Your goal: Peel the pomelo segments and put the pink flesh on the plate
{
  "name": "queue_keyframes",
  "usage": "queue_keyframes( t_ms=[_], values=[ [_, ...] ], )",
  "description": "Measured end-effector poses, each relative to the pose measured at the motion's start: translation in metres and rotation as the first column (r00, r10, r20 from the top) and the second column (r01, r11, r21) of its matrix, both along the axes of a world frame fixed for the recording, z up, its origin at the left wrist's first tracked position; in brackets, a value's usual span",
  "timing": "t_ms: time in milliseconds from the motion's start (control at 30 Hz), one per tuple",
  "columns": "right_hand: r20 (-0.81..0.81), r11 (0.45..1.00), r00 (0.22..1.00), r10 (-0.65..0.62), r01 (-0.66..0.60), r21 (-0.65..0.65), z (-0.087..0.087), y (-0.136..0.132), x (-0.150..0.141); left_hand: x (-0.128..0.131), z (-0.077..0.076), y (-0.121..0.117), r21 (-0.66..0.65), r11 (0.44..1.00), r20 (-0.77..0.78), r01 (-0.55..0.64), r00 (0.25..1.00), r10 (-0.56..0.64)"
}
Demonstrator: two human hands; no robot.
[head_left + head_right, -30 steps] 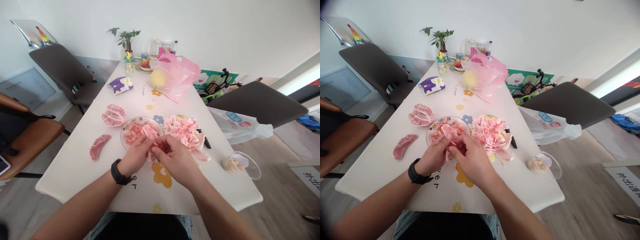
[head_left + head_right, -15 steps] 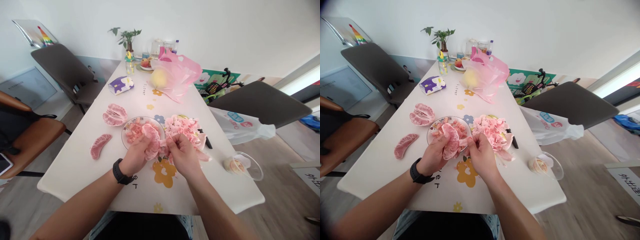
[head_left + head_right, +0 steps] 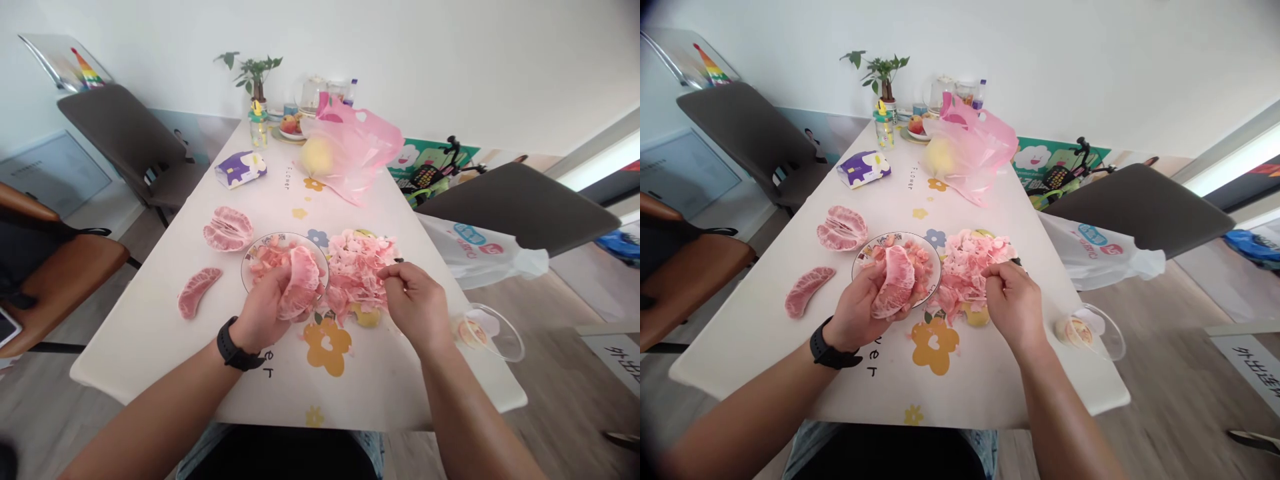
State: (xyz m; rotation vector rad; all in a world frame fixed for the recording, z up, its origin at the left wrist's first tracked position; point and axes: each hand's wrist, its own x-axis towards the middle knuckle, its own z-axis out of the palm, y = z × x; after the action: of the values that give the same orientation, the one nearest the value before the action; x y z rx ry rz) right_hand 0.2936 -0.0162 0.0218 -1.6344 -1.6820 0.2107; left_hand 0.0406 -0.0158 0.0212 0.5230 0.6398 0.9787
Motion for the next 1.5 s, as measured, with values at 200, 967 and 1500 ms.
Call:
queue_keyframes(
  t_ms=[200, 967, 1500],
  values=[
    [0.283, 0.994, 0.953, 0.111, -0.107, -0.028, -0.010, 0.003, 0.004, 0.002, -0.005, 0.000, 0.034, 0.999, -0.071, 0.003, 0.997, -0.001],
    [0.588, 0.740, 0.621, 0.518, -0.670, 0.055, 0.044, -0.023, -0.076, 0.006, -0.005, -0.007, 0.022, 0.984, -0.049, 0.178, 0.983, -0.176],
    [0.616, 0.747, 0.525, 0.587, -0.644, -0.163, 0.035, -0.008, -0.070, 0.006, -0.008, -0.008, -0.022, 0.966, -0.222, 0.256, 0.941, -0.254]
  ],
)
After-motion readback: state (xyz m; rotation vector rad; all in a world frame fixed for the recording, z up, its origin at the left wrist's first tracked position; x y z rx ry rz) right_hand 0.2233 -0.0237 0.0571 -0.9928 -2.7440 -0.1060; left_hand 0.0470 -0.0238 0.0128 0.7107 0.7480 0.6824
